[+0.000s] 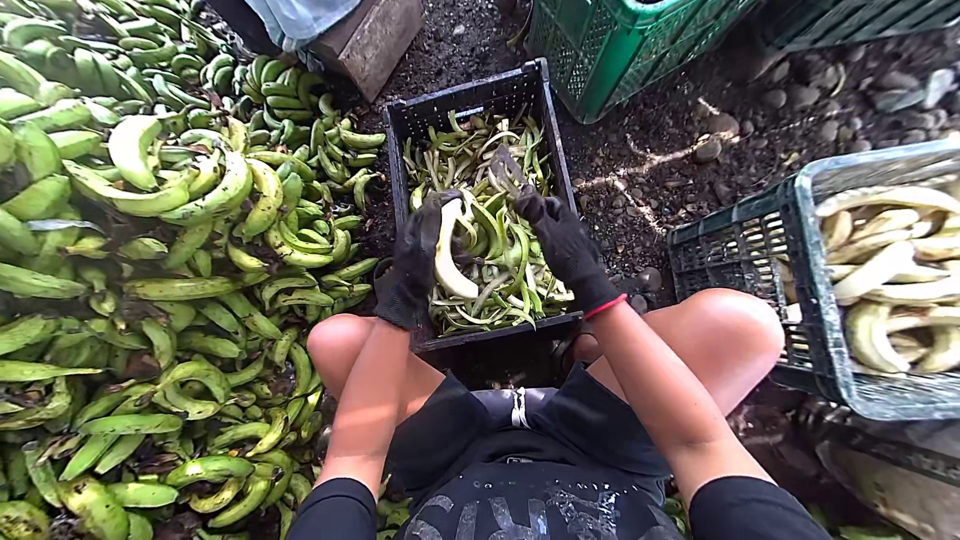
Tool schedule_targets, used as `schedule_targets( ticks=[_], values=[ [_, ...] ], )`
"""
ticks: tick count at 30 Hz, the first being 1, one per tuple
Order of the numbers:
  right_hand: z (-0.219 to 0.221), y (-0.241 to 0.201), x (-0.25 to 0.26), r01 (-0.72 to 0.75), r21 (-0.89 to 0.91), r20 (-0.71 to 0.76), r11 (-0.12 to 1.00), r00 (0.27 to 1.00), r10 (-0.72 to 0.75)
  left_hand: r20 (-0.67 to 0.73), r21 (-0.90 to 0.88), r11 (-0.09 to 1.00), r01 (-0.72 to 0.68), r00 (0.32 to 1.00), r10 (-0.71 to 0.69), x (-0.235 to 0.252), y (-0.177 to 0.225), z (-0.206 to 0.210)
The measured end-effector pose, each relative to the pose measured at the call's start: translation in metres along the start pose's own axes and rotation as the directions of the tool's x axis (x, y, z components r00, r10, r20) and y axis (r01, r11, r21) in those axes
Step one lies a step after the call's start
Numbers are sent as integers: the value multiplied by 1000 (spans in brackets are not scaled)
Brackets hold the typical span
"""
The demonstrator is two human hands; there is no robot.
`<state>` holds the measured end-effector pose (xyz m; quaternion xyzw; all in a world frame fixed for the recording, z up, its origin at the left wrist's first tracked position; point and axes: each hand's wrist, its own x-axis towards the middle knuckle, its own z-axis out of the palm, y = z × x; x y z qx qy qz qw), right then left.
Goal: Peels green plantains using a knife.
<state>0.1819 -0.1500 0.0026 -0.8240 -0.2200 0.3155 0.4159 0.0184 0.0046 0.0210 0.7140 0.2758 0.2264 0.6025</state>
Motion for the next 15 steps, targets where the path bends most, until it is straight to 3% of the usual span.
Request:
schedule_targets(
  ticks=[2, 4, 6, 7, 9, 11, 12, 13, 14, 15],
  values=[
    [-20, 12, 5, -112, -127, -13, 986, 994, 111, -5, 356, 929, 97, 995, -102, 2, 0, -19],
    [-32, 27, 5, -227, -270, -6, 936, 972, 234, 46, 763, 630, 141, 962, -271, 9, 0, -34],
    [-30, 44, 1, -313, -288, -14, 905, 946, 323, 97, 910, 409, 72, 920, -379, 18, -4, -29],
    [-27, 50, -1, -332, -258, 16, 907, 937, 348, 130, 914, 404, 43, 911, -392, 24, 0, -17],
    [-17, 68, -2, -295, -255, 99, 921, 939, 329, 238, 785, 619, 3, 922, -306, 33, 28, 24],
    [-10, 87, -1, -215, -271, 147, 938, 954, 261, 422, 370, 929, -15, 893, -154, 36, 72, 77],
    [-7, 95, 1, -242, -218, 97, 946, 959, 268, 532, 63, 998, 18, 846, -48, 37, 93, 104],
    [-13, 95, 1, -304, -163, 71, 939, 945, 319, 625, -173, 983, 68, 778, 56, 39, 114, 127],
    [-22, 90, -1, -365, -91, 65, 927, 926, 371, 669, -275, 957, 90, 733, 123, 40, 132, 145],
    [-31, 86, -4, -386, -2, 51, 922, 921, 386, 677, -253, 966, 50, 723, 139, 43, 143, 154]
  ],
)
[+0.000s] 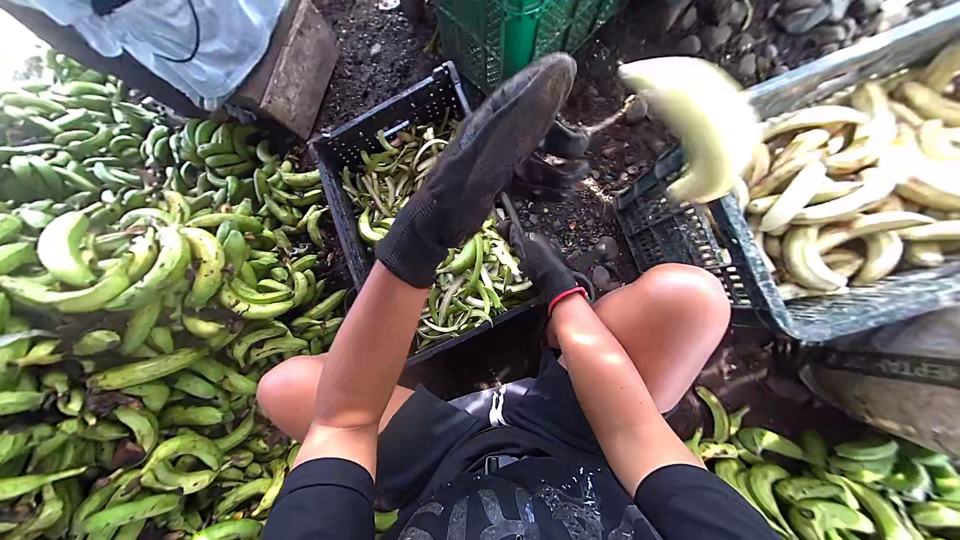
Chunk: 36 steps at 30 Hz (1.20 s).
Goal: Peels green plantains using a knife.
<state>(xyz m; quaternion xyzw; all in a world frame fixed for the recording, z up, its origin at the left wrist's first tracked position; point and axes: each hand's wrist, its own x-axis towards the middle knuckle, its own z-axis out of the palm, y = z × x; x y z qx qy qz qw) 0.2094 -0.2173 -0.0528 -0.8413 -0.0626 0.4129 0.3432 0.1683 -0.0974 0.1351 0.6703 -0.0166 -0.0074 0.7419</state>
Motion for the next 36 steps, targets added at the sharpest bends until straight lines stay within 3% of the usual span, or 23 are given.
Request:
schedule_targets(
  ticks=[1, 2, 3, 4, 5, 7, 8, 10, 13, 17, 19, 23, 26, 32, 33, 36],
  values=[
    [-3, 1, 2, 21, 64, -53, 998, 998, -18, -52, 180, 983, 36, 998, -27, 4, 4, 1],
    [-5, 2, 4, 74, 116, -110, 991, 992, -61, -106, 461, 880, 115, 992, -74, 3, 0, -8],
    [-8, 3, 6, 124, 123, -165, 985, 981, -103, -161, 715, 664, 216, 976, -144, -1, -15, -21],
    [-13, 1, 5, 152, 131, -205, 980, 971, -123, -190, 862, 426, 275, 954, -231, -5, -43, -36],
    [-20, -3, -1, 161, 168, -220, 973, 968, -122, -214, 924, 232, 305, 913, -349, -10, -80, -51],
    [-33, -14, -23, 173, 244, -189, 954, 974, -128, -317, 932, -43, 361, 748, -584, -19, -159, -72],
    [-34, -17, -34, 194, 288, -186, 938, 972, -144, -375, 915, -135, 381, 677, -634, -24, -191, -74],
    [-24, -17, -37, 270, 316, -199, 910, 956, -215, -447, 887, -211, 410, 654, -611, -37, -235, -70],
    [-21, -19, -31, 328, 387, -114, 862, 945, -308, -525, 848, -242, 472, 687, -502, -43, -258, -51],
    [-26, -24, -38, 323, 439, -61, 838, 942, -331, -588, 798, -203, 567, 660, -468, -39, -260, -58],
    [-26, -23, -40, 331, 455, -70, 827, 939, -338, -566, 775, -66, 629, 644, -514, -38, -243, -65],
    [-24, -29, -34, 290, 570, -81, 768, 951, -299, -460, 589, 447, 673, 734, -500, -50, -221, -99],
    [-23, -34, -30, 328, 521, -109, 788, 941, -320, -459, 495, 594, 634, 772, -441, -58, -195, -108],
    [-7, -32, -16, 439, 484, -142, 757, 893, -427, -632, 441, 668, 599, 736, -242, -68, -146, -105],
    [-7, -33, -20, 424, 483, -122, 766, 899, -420, -614, 518, 608, 601, 757, -225, -72, -135, -108],
    [-3, -35, -30, 344, 533, -24, 773, 919, -393, -531, 752, 293, 591, 806, -262, -83, -102, -113]
  ],
)
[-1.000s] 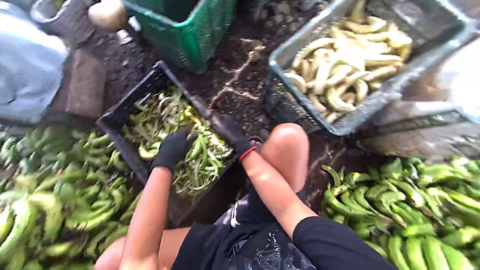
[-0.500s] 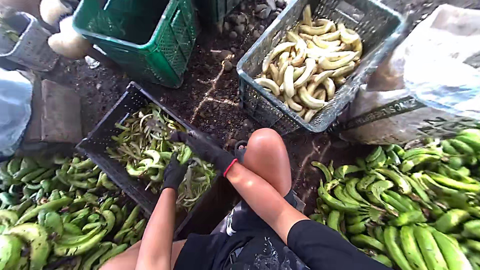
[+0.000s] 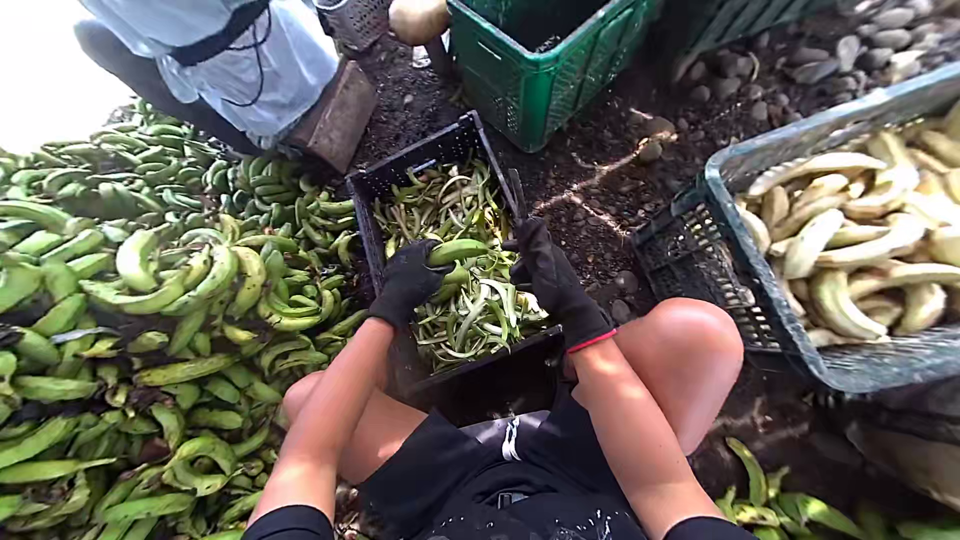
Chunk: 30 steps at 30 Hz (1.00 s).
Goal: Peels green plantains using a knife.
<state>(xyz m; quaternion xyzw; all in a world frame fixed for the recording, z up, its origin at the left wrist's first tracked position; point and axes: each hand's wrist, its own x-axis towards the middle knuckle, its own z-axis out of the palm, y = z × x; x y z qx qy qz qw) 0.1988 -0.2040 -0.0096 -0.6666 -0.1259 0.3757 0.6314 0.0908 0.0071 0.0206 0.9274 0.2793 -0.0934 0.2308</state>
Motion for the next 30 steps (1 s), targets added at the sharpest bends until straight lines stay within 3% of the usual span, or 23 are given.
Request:
schedule_targets(
  ticks=[1, 3, 7, 10, 12, 15, 21, 30],
  values=[
    [2, 2, -1, -30, 27, 26, 999, 999, 29, 25, 61, 998, 4, 1000, -6, -4, 0, -5],
    [3, 5, -8, -85, 52, 86, 995, 993, 81, 11, 12, 1000, 16, 1000, -16, -10, -8, -9],
    [11, 8, -19, -124, 73, 203, 990, 973, 107, -158, -409, 913, -1, 985, -70, -20, -36, -9],
    [39, 4, -27, -271, 82, 281, 959, 929, 239, -297, -651, 755, -81, 942, -156, -31, -49, 2],
    [65, 2, -43, -375, 85, 298, 923, 894, 335, -344, -803, 578, -145, 905, -250, -36, -46, 8],
    [99, 17, -61, -413, 98, 302, 906, 879, 368, -400, -874, 412, -257, 862, -312, -38, -42, 22],
    [124, 34, -62, -393, 123, 293, 911, 892, 345, -452, -876, 328, -353, 837, -308, -34, -48, 39],
    [130, 38, -61, -357, 67, 260, 932, 908, 329, -431, -868, 413, -276, 833, -348, -36, -49, 47]
  ],
)
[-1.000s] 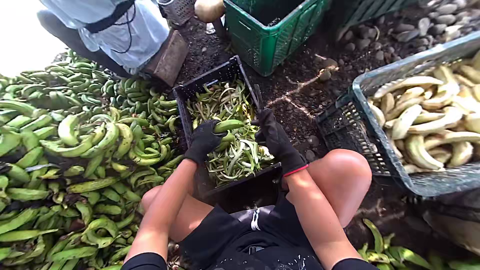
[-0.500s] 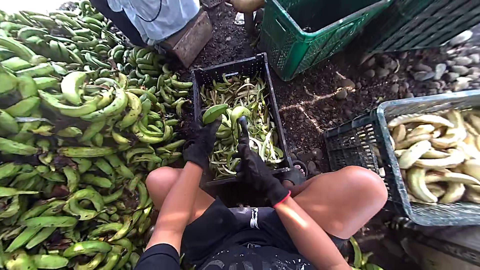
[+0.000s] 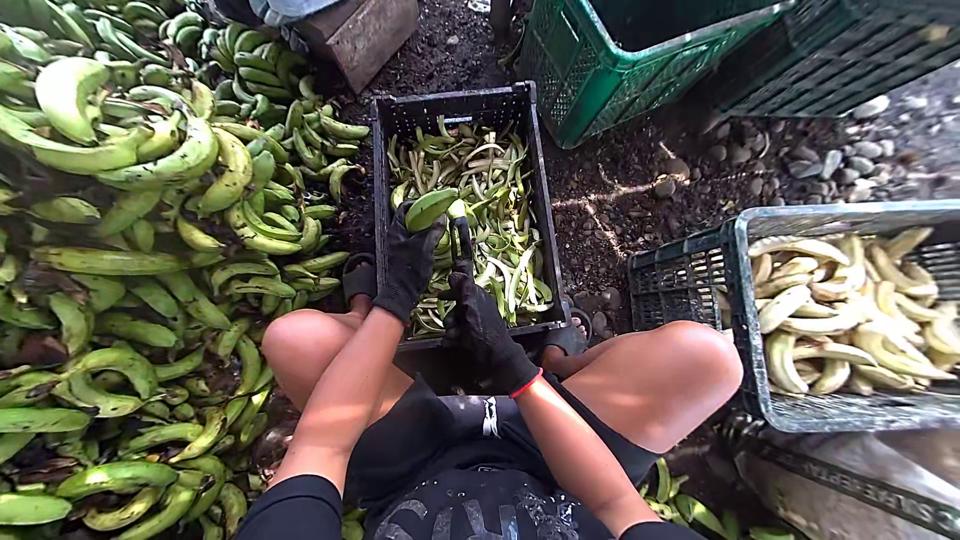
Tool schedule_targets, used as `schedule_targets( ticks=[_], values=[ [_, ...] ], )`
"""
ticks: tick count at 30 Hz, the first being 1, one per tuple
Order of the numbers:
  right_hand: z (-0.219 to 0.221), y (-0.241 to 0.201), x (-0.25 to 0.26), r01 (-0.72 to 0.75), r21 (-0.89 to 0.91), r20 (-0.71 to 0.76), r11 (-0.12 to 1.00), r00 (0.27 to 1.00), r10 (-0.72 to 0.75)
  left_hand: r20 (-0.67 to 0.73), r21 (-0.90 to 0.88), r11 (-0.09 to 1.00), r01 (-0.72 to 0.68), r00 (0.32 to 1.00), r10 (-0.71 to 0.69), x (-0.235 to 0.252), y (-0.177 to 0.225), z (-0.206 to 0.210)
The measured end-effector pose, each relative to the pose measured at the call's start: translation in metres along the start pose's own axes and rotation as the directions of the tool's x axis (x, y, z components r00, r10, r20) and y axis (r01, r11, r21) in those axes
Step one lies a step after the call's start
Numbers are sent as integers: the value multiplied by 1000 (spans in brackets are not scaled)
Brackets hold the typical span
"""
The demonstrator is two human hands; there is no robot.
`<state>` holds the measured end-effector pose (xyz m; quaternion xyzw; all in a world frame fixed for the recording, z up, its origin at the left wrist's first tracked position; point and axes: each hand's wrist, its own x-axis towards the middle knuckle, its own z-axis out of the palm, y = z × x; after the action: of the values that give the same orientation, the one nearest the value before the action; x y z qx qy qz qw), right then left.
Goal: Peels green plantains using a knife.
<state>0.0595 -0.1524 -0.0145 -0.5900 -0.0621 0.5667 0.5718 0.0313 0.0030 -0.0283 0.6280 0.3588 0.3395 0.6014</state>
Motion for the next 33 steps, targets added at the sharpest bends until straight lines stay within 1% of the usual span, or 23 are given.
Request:
schedule_targets(
  ticks=[3, 5, 7, 8, 10, 12, 13, 15, 17, 19, 21, 22, 24, 27, 28, 29, 30, 31, 32, 33],
  values=[
    [0, 4, 0, 18, -36, -25, 999, 1000, -19, -3, -57, 998, 23, 1000, -23, -5, 0, 3],
    [-1, 5, 1, 17, -29, -26, 999, 999, -18, 26, -81, 997, 18, 1000, -16, -11, 4, 8],
    [-6, 8, 7, -28, 14, -13, 1000, 1000, 28, 88, -121, 993, -9, 996, 20, -18, 6, 16],
    [-9, 10, 10, -62, 28, -11, 998, 998, 62, 109, -144, 990, 1, 994, 15, -22, 5, 21],
    [-11, 11, 9, -96, 43, 3, 994, 995, 96, 150, -174, 983, 56, 988, -30, -22, 3, 23],
    [-13, 12, 0, -105, 83, 27, 991, 994, 103, 178, -292, 945, 151, 979, -101, -14, -2, 23],
    [-14, 14, -4, -108, 123, 57, 987, 993, 101, 192, -347, 920, 183, 974, -121, -10, -3, 22],
    [-19, 22, -7, -122, 216, 127, 969, 987, 96, 180, -401, 888, 225, 970, -165, -6, 0, 20],
    [-25, 30, -7, -127, 292, 199, 948, 978, 70, 123, -371, 912, 175, 983, -138, -8, 12, 16],
    [-32, 30, -7, -158, 357, 258, 921, 964, 65, 112, -324, 942, 91, 992, -58, -8, 24, 11],
    [-36, 21, -11, -179, 408, 302, 895, 952, 52, 182, -345, 938, 28, 983, 38, -1, 21, 3],
    [-38, 15, -12, -166, 413, 306, 895, 952, 35, 232, -341, 940, -7, 969, 91, 5, 18, -1],
    [-42, 1, -15, -89, 388, 278, 917, 960, -25, 310, -279, 956, -92, 934, 180, 13, 14, -5],
    [-42, -23, -14, 38, 396, 164, 917, 980, -111, 399, -295, 947, -129, 884, 245, 20, 10, -2],
    [-40, -29, -15, 67, 375, 120, 925, 986, -120, 415, -302, 942, -146, 870, 268, 22, 11, -1],
    [-37, -30, -16, 65, 308, 93, 949, 991, -98, 425, -304, 939, -160, 859, 284, 24, 13, 0],
    [-34, -26, -19, 30, 167, 106, 986, 993, -48, 432, -317, 933, -169, 850, 301, 24, 14, 1],
    [-33, -17, -20, -28, -11, 158, 1000, 987, 30, 429, -331, 928, -172, 848, 310, 25, 15, 2],
    [-32, -10, -23, -86, -100, 205, 991, 973, 105, 427, -323, 933, -160, 855, 295, 26, 15, 3],
    [-32, -5, -25, -138, -91, 227, 986, 961, 155, 426, -307, 940, -149, 862, 276, 26, 16, 3]
  ],
)
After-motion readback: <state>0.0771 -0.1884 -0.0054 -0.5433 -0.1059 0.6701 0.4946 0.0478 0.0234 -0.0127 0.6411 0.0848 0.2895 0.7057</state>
